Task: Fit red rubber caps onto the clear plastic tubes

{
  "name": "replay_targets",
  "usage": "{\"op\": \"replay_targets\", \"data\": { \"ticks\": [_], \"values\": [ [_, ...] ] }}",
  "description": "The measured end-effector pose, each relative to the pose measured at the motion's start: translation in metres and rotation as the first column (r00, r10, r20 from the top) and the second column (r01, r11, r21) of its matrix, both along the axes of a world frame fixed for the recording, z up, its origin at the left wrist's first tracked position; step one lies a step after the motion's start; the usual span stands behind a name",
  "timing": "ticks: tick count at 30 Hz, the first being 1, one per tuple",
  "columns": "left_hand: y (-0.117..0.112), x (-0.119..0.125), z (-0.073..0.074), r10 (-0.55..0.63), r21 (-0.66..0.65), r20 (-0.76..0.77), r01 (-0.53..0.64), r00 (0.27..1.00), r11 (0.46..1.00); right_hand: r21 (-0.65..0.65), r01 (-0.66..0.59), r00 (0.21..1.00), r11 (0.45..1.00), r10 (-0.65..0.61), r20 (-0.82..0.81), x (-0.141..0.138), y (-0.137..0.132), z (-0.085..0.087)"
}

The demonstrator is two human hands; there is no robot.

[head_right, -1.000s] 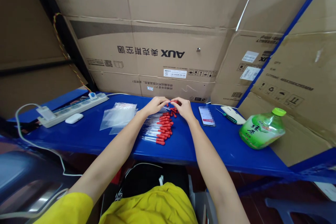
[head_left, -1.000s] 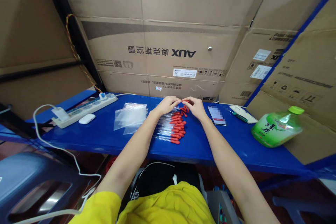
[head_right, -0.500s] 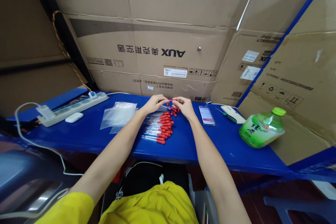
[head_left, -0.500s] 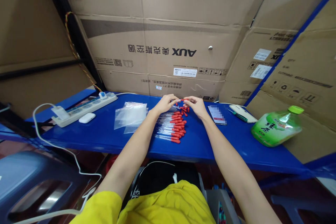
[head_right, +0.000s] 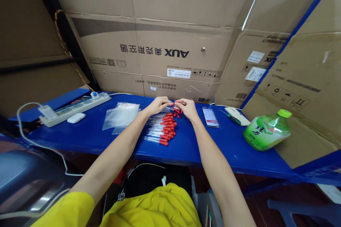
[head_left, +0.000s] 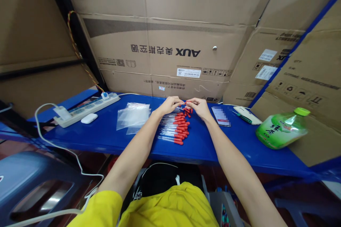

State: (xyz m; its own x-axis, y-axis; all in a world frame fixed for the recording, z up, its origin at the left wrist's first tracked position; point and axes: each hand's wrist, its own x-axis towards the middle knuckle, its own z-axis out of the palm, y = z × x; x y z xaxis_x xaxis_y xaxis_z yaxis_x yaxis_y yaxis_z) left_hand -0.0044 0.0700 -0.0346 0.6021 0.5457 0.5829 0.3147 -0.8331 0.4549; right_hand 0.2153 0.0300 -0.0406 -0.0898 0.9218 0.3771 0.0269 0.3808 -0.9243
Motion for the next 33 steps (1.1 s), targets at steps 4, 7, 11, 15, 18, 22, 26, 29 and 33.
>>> {"op": "replay_targets", "data": {
  "ticks": [4, 7, 11, 15, 18, 22, 26, 29, 33],
  "values": [
    [-0.002, -0.0017, 0.0015, -0.002, -0.002, 0.018, 0.002, 1.0, 1.0, 0.004, -0.002, 1.0, 1.0, 0.002, 0.028, 0.0011, -0.0011, 0.0015],
    [-0.0038, -0.0029, 0.0039, -0.009, 0.001, 0.012, 0.009, 1.0, 1.0, 0.008, 0.002, 0.999, 1.0, -0.002, 0.038, 0.0017, -0.0013, 0.0014],
    [-0.0066, -0.0032, 0.0067, -0.004, -0.008, 0.008, 0.004, 1.0, 1.0, 0.021, 0.003, 0.999, 1.0, -0.004, 0.04, 0.0012, -0.0016, 0.0015],
    [-0.0079, -0.003, 0.0078, -0.009, -0.035, 0.005, 0.01, 1.0, 0.999, 0.035, -0.009, 0.997, 0.999, 0.006, 0.079, 0.0018, -0.0024, 0.0028],
    [-0.0065, -0.0031, 0.0069, -0.006, -0.037, -0.001, 0.005, 1.0, 0.999, 0.037, -0.017, 0.995, 0.999, 0.014, 0.095, 0.0027, -0.003, 0.0037],
    [-0.0041, -0.003, 0.0055, -0.011, -0.023, -0.012, 0.01, 1.0, 1.0, 0.033, -0.017, 0.994, 0.999, 0.013, 0.108, 0.0032, -0.0033, 0.0043],
    [-0.0047, -0.0023, 0.0057, -0.012, -0.011, -0.019, 0.012, 1.0, 1.0, 0.028, -0.033, 0.995, 0.999, 0.03, 0.099, 0.0035, -0.0038, 0.0043],
    [-0.0055, -0.002, 0.006, -0.02, -0.011, -0.019, 0.02, 1.0, 1.0, 0.024, -0.036, 0.996, 0.999, 0.034, 0.088, 0.0036, -0.0044, 0.0041],
    [-0.0042, -0.0023, 0.0052, -0.024, -0.016, -0.026, 0.024, 0.999, 1.0, 0.011, -0.038, 0.996, 0.999, 0.037, 0.084, 0.003, -0.0052, 0.0036]
  ]
}}
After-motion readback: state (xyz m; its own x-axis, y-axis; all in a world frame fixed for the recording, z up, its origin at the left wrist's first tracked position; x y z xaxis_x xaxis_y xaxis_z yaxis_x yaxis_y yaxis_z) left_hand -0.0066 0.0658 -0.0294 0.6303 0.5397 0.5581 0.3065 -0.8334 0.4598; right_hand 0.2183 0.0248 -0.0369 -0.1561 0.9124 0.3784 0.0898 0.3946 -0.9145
